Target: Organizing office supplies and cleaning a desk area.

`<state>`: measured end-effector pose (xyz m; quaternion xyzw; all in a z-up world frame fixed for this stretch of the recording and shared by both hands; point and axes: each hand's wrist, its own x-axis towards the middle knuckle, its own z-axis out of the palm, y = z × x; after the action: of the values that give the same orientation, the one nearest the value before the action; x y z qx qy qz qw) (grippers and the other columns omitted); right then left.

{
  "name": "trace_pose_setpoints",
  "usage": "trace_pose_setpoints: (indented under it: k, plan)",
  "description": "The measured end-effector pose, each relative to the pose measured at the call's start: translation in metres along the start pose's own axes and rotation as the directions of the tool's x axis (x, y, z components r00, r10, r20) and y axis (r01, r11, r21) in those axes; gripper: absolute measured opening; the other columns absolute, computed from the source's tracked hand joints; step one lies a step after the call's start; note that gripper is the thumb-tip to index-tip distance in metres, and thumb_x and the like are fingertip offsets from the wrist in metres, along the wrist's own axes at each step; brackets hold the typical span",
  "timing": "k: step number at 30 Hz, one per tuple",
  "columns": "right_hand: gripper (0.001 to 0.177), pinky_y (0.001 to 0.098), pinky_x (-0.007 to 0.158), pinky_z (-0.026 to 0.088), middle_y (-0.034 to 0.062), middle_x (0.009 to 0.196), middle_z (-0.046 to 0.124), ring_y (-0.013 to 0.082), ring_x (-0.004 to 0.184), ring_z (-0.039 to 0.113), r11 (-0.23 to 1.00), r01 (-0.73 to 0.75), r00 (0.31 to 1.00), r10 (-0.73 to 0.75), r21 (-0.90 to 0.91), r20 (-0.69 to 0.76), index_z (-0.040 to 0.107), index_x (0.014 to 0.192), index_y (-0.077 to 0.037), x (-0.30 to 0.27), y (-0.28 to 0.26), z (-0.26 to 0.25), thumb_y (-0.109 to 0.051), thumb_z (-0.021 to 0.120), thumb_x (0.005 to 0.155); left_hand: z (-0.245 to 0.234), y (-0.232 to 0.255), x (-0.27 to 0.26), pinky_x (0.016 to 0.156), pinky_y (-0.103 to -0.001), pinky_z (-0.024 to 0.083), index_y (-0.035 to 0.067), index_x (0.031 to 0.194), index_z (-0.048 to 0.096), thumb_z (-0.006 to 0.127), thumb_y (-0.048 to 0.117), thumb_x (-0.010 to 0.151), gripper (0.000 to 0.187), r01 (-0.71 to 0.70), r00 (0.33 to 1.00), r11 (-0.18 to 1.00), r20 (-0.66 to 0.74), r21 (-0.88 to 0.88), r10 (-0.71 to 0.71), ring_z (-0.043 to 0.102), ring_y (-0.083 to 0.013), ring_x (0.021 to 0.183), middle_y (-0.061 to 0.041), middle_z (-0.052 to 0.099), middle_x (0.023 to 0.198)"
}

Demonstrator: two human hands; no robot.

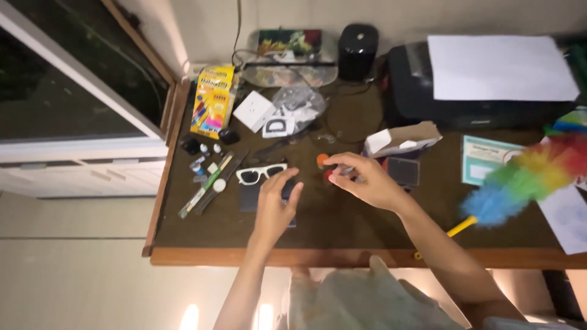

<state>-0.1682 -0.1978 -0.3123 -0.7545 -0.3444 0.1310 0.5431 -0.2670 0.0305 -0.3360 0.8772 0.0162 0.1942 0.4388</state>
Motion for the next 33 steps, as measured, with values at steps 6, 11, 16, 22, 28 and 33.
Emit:
trace_pose_setpoints:
  k: [6, 11, 16, 22, 28, 33]
  plan:
    - [0.034, 0.0268, 0.083, 0.057, 0.0061, 0.114, 0.07, 0.0109, 0.097, 0.07, 0.994, -0.102, 0.994, 0.104, 0.049, -0.027, 0.067, 0.127, -0.004, -0.002, 0.03, 0.047, -0.014, 0.072, 0.095, -0.024, -0.033, -0.013, 0.112, -0.05, 0.036, 0.006, 0.122, 0.069, 0.072, 0.014, 0.095, 0.029, -0.094, 0.984, 0.991, -0.141, 0.1, 0.108, 0.065, -0.033, 0.119, -0.013, 0.072, 0.127]
    - [0.035, 0.0286, 0.085, 0.057, 0.0055, 0.119, 0.071, 0.0119, 0.099, 0.068, 0.978, -0.206, 0.977, 0.208, 0.028, -0.046, 0.065, 0.129, -0.003, 0.002, 0.041, 0.076, -0.011, 0.071, 0.095, -0.041, -0.079, -0.023, 0.107, -0.042, 0.047, 0.004, 0.125, 0.067, 0.07, 0.017, 0.097, 0.031, -0.018, 0.99, 1.0, -0.138, -0.005, 0.017, 0.064, -0.0345, 0.122, -0.015, 0.07, 0.129]
    - [0.045, 0.0315, 0.087, 0.058, 0.0056, 0.123, 0.07, 0.017, 0.101, 0.07, 0.966, -0.257, 0.966, 0.258, -0.03, 0.025, 0.061, 0.134, -0.005, -0.005, 0.076, 0.11, -0.001, 0.065, 0.089, -0.042, -0.112, -0.039, 0.107, -0.04, 0.052, 0.003, 0.129, 0.066, 0.071, 0.019, 0.098, 0.035, 0.116, 0.993, 0.98, 0.052, -0.16, -0.109, 0.066, -0.0331, 0.127, -0.016, 0.07, 0.132]
    - [0.059, 0.035, 0.085, 0.058, 0.0081, 0.13, 0.064, 0.0197, 0.104, 0.068, 0.908, -0.409, 0.907, 0.415, -0.096, 0.065, 0.054, 0.139, -0.008, -0.02, 0.089, 0.143, -0.001, 0.069, 0.082, -0.033, -0.132, -0.048, 0.107, -0.041, 0.047, 0.0, 0.142, 0.05, 0.086, 0.02, 0.079, 0.075, 0.217, 0.874, 0.951, 0.478, -0.22, -0.088, 0.059, -0.0356, 0.129, -0.023, 0.059, 0.139]
    - [0.061, 0.0358, 0.083, 0.059, 0.0089, 0.129, 0.066, 0.0209, 0.097, 0.069, 0.864, -0.501, 0.865, 0.501, -0.045, 0.001, 0.052, 0.139, -0.008, -0.039, 0.11, 0.167, -0.007, 0.074, 0.082, -0.006, -0.157, -0.054, 0.107, -0.041, 0.05, 0.002, 0.144, 0.053, 0.083, 0.016, 0.079, 0.073, 0.189, 0.86, 0.959, 0.507, -0.209, -0.059, 0.062, -0.0359, 0.128, -0.022, 0.062, 0.138]
    - [0.066, 0.0365, 0.08, 0.059, 0.0105, 0.128, 0.065, 0.0204, 0.095, 0.069, 0.865, -0.498, 0.866, 0.493, -0.057, -0.078, 0.05, 0.141, -0.006, -0.047, 0.111, 0.176, -0.012, 0.078, 0.082, 0.003, -0.158, -0.055, 0.102, -0.042, 0.051, 0.003, 0.14, 0.057, 0.084, 0.016, 0.081, 0.066, 0.146, 0.887, 0.975, 0.458, -0.17, -0.053, 0.064, -0.0384, 0.122, -0.022, 0.066, 0.133]
